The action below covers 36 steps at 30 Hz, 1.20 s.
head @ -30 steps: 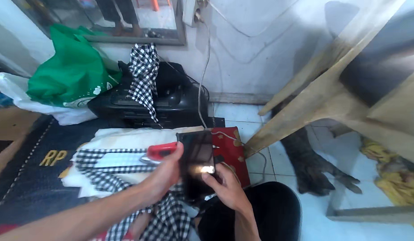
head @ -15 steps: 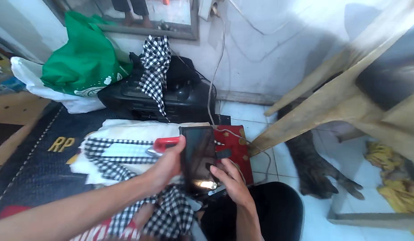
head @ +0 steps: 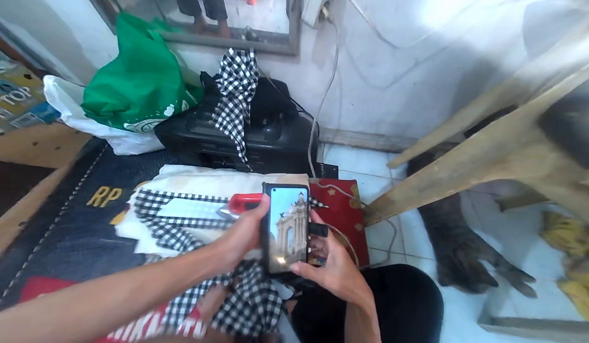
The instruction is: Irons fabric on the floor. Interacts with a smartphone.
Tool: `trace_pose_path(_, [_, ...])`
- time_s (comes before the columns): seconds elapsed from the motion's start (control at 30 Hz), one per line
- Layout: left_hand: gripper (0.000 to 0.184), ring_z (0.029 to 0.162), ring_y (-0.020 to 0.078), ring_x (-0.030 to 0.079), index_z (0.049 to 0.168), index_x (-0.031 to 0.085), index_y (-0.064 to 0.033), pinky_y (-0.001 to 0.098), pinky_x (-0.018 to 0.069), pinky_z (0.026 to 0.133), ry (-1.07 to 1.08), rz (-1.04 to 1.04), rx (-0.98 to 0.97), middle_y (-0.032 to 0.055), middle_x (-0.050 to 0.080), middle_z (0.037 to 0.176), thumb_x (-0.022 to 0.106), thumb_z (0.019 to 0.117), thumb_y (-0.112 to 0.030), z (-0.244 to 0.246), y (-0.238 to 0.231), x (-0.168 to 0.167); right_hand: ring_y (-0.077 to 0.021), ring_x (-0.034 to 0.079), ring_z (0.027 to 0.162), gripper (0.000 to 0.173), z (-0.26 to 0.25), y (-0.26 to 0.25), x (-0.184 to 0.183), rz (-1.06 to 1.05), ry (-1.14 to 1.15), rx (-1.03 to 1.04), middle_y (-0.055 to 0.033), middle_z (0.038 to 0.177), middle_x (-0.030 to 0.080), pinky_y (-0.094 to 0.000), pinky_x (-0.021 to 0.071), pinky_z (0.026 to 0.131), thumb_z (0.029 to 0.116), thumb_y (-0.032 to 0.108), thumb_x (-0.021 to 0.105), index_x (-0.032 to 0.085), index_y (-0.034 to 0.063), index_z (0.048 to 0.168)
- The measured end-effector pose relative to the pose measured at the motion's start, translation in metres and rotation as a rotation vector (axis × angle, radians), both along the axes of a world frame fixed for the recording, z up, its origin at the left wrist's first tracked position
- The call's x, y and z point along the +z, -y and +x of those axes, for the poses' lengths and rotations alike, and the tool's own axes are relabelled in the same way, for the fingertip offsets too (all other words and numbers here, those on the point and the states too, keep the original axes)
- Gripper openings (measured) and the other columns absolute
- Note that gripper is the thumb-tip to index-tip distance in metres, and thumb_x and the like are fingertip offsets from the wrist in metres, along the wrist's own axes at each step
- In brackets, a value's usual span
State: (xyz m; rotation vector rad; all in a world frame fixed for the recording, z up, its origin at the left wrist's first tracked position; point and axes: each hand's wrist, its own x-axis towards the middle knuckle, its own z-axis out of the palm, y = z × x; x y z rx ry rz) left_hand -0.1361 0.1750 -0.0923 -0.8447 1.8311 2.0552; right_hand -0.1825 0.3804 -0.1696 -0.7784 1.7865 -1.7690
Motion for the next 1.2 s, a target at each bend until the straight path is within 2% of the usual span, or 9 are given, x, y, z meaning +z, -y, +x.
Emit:
trace_pose_path(0.1, [0.058,0.102,0.0164,0.069,0.132,0.056,-0.0105,0.0358,0.0573,0.083,0.019,-0.032,-0.061,0.0067,0.069,0.113,0.019,0.1105,-0.05,0.002,0.0,0.0,-0.0167,0.071,0.108,0.103,0.005,0.007,0.002,0.094,0.012,-0.085,-0.0198,0.136,0.06,-0.0307,0.0621,0.088,0.0816,0.017,0.084,0.02,-0.0009,0.161])
trace_pose_path(0.17, [0.057,0.102,0.0146,0.068,0.131,0.057,-0.0104,0.0349,0.0569,0.085,0.028,-0.058,-0.123,0.0057,0.069,0.112,0.02,0.1111,-0.049,0.003,-0.001,0.0,-0.0166,0.071,0.105,0.079,0.007,0.012,0.003,0.143,-0.035,-0.233,-0.0201,0.127,0.065,-0.0315,0.0607,0.086,0.0914,0.024,0.074,0.034,-0.0024,0.155])
trace_pose_path(0.23, [0.056,0.103,0.0138,0.068,0.131,0.057,-0.0103,0.0347,0.0563,0.086,0.035,-0.066,-0.162,0.0054,0.069,0.112,0.02,0.1112,-0.048,0.003,-0.001,0.0,-0.0123,0.07,0.09,0.049,0.008,0.017,0.002,0.144,-0.084,-0.384,-0.0151,0.111,0.07,-0.0296,0.0585,0.076,0.1041,0.028,0.055,0.052,-0.0035,0.141])
trace_pose_path(0.3, [0.057,0.106,0.0134,0.068,0.132,0.056,-0.0108,0.0343,0.0562,0.088,0.039,-0.064,-0.181,0.005,0.069,0.114,0.02,0.111,-0.049,0.004,-0.001,0.0,-0.0068,0.067,0.089,0.043,0.007,0.017,0.005,0.133,-0.062,-0.436,-0.0097,0.106,0.069,-0.0262,0.057,0.076,0.1098,0.029,0.041,0.059,-0.0025,0.133])
trace_pose_path(0.37, [0.056,0.106,0.0132,0.067,0.132,0.057,-0.0116,0.034,0.0557,0.087,0.037,-0.063,-0.184,0.0045,0.069,0.114,0.02,0.111,-0.049,0.003,-0.001,0.0,-0.0072,0.068,0.093,0.044,0.006,0.015,0.006,0.117,-0.024,-0.42,-0.0092,0.106,0.069,-0.0269,0.0588,0.077,0.1104,0.029,0.038,0.059,-0.0023,0.133])
trace_pose_path(0.6, [0.055,0.098,0.0115,0.07,0.124,0.06,-0.0128,0.0304,0.0571,0.081,0.037,-0.029,-0.155,0.0022,0.071,0.106,0.019,0.1112,-0.048,0.003,0.003,-0.002,-0.0076,0.071,0.085,0.041,0.005,0.013,0.002,0.043,0.016,-0.319,-0.0064,0.103,0.071,-0.0253,0.0613,0.068,0.109,0.023,0.043,0.053,-0.0028,0.139])
trace_pose_path(0.9, [0.058,0.099,0.0138,0.069,0.126,0.059,-0.0118,0.0328,0.0559,0.082,0.058,-0.051,-0.112,0.0042,0.07,0.106,0.019,0.1101,-0.051,0.001,0.004,0.0,-0.0083,0.071,0.088,0.047,0.005,0.012,0.004,0.009,0.033,-0.269,-0.0102,0.114,0.071,-0.0246,0.0611,0.072,0.1028,0.015,0.05,0.047,-0.0052,0.145])
trace_pose_path(1.0, [0.061,0.096,0.0148,0.07,0.126,0.059,-0.0104,0.0333,0.0578,0.08,0.044,-0.073,-0.1,0.0056,0.07,0.104,0.019,0.1092,-0.053,0.001,0.006,-0.002,-0.0095,0.071,0.091,0.053,0.006,0.013,0.002,-0.022,0.05,-0.274,-0.0133,0.12,0.068,-0.0247,0.0605,0.073,0.0985,0.014,0.055,0.046,-0.002,0.148])
trace_pose_path(1.2, [0.062,0.097,0.0163,0.07,0.127,0.059,-0.0117,0.035,0.0585,0.082,0.033,-0.076,-0.085,0.0062,0.071,0.105,0.02,0.108,-0.056,0.001,0.009,-0.004,-0.0103,0.071,0.095,0.055,0.007,0.013,0.0,-0.032,0.064,-0.27,-0.0127,0.119,0.069,-0.0255,0.0602,0.079,0.0922,0.011,0.06,0.049,0.0008,0.145])
